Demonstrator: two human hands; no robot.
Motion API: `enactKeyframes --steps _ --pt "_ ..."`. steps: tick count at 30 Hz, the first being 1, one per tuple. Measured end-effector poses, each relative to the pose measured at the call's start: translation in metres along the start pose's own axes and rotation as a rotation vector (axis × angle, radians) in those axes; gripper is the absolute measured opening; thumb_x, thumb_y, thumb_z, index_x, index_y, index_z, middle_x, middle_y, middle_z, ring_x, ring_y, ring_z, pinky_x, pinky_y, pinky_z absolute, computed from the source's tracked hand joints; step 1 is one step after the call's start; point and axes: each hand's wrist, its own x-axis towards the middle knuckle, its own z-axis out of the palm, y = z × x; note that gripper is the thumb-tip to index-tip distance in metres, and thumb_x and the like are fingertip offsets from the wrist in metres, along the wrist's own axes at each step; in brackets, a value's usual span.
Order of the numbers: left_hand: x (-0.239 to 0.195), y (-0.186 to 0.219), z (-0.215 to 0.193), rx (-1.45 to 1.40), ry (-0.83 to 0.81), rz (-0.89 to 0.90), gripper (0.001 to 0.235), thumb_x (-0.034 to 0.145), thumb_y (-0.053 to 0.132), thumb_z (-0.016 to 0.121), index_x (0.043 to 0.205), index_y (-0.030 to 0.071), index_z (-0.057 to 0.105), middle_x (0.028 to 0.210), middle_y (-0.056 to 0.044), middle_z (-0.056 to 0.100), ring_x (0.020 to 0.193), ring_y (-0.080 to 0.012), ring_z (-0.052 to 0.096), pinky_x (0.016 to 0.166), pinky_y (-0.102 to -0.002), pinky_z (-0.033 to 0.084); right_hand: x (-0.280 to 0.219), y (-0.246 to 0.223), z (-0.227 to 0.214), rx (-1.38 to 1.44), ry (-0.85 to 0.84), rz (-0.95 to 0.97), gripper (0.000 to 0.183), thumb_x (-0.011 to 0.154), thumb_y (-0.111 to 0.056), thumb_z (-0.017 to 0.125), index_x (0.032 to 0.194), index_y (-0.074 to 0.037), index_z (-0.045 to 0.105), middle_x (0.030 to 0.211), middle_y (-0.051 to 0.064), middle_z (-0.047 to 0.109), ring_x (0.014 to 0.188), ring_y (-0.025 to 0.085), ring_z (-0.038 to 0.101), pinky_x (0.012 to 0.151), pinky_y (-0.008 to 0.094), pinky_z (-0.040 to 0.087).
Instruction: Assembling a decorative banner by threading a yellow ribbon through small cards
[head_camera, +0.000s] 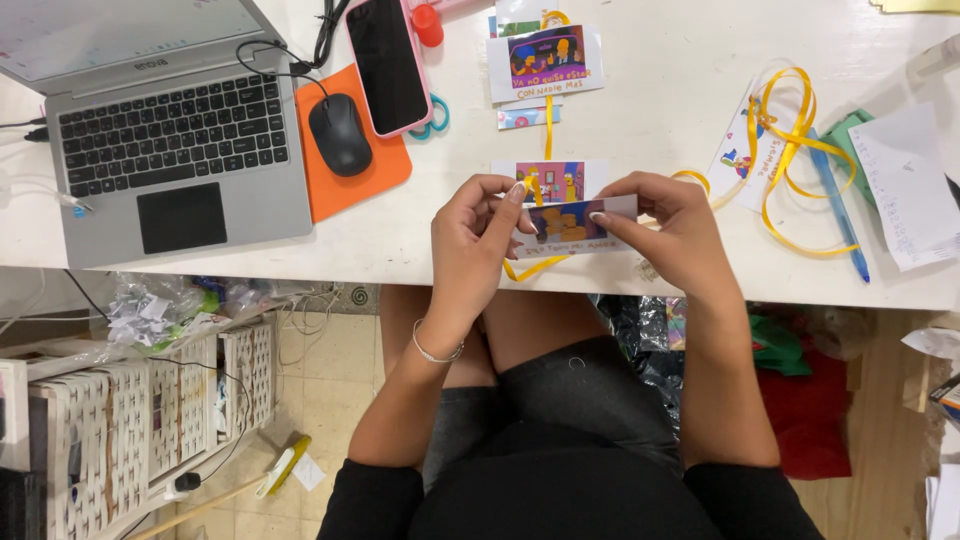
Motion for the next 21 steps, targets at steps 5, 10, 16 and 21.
enactKeyframes --steps 5,10,16,21 --pt "0.007 -0.002 0.005 -0.007 -0.007 -0.006 0.019 0.101 0.023 0.063 0.103 0.004 0.069 0.069 -0.012 0.069 0.059 -0.0136 0.062 0.054 -0.026 0.057 0.022 0.033 0.009 -0.006 0.003 0.109 0.021 0.086 -0.003 0.079 0.106 -0.004 0.075 0.083 0.008 0.066 0.078 0.014 0.061 0.075 0.028 0.052" --pt "0.017 -0.016 0.005 -0.016 -0.013 -0.019 0.019 0.101 0.024 0.064 0.103 0.006 0.069 0.071 -0.011 0.070 0.061 -0.0128 0.063 0.055 -0.025 0.058 0.042 0.036 0.018 -0.025 0.021 0.208 0.019 0.087 -0.005 0.077 0.105 -0.009 0.072 0.087 0.005 0.066 0.080 0.015 0.062 0.073 0.028 0.052" --pt "0.017 -0.025 0.005 0.007 -0.023 -0.048 0.018 0.101 0.022 0.064 0.103 0.005 0.070 0.071 -0.012 0.071 0.060 -0.0128 0.063 0.055 -0.026 0.059 0.045 0.048 0.015 -0.108 0.030 0.274 0.019 0.089 -0.004 0.076 0.106 -0.008 0.068 0.092 0.008 0.068 0.083 0.020 0.065 0.074 0.032 0.054" --pt "0.013 -0.029 0.004 0.034 -0.048 -0.081 0.019 0.101 0.023 0.064 0.104 0.006 0.071 0.071 -0.012 0.071 0.060 -0.0136 0.063 0.059 -0.029 0.060 0.049 0.048 0.015 -0.146 0.035 0.310 0.017 0.090 -0.008 0.074 0.106 -0.010 0.068 0.095 0.008 0.068 0.087 0.021 0.068 0.071 0.031 0.054"
